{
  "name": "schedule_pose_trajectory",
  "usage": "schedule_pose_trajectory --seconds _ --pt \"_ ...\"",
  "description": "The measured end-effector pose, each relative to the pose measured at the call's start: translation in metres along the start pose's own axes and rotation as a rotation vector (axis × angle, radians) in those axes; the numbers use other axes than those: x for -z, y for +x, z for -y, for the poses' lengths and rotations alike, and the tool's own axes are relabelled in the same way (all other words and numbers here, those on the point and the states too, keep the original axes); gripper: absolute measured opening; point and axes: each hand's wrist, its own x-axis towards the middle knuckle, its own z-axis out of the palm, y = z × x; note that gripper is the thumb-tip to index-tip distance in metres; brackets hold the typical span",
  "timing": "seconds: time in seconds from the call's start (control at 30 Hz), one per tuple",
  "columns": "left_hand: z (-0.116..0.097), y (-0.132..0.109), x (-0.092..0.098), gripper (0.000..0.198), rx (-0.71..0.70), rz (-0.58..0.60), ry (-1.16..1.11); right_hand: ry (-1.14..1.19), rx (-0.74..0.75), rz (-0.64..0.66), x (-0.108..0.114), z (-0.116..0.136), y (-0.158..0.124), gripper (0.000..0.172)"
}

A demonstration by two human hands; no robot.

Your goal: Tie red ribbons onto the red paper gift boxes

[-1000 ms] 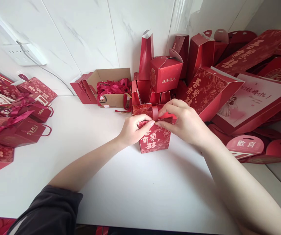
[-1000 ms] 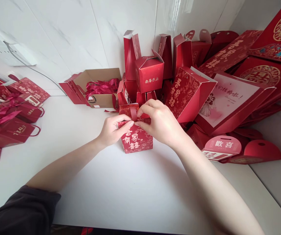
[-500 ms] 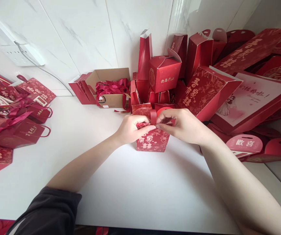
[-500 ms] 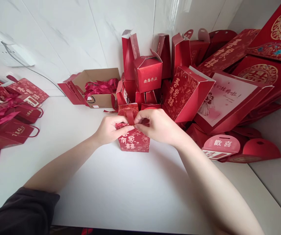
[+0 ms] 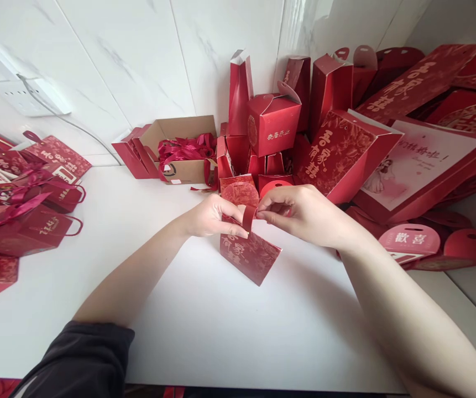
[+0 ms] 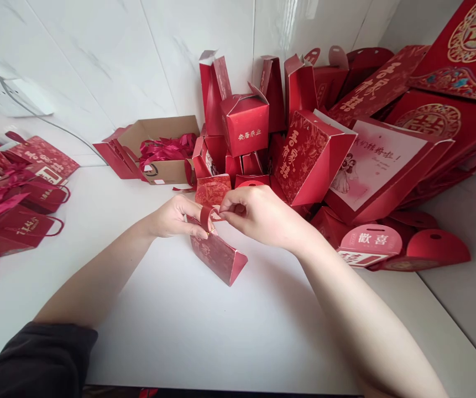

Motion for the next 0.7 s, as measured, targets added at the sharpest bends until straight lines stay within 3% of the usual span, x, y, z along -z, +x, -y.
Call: schedule_pose_trajectory --seconds 0.23,0.4,0.7 --pt "-0.002 0.000 0.000 0.020 0.076 -0.002 -0.043 -0.036 -0.028 0.010 -0.006 0.007 0.000 0.013" --pt "-0.002 0.000 0.001 0.019 0.057 0.022 -0.013 -0.069 0.011 -0.025 -0.011 0.005 0.002 0.013" --pt "-0.006 0.000 0.003 0.011 0.016 0.053 -0.047 -0.069 -0.009 0.053 -0.004 0.011 -0.003 0.018"
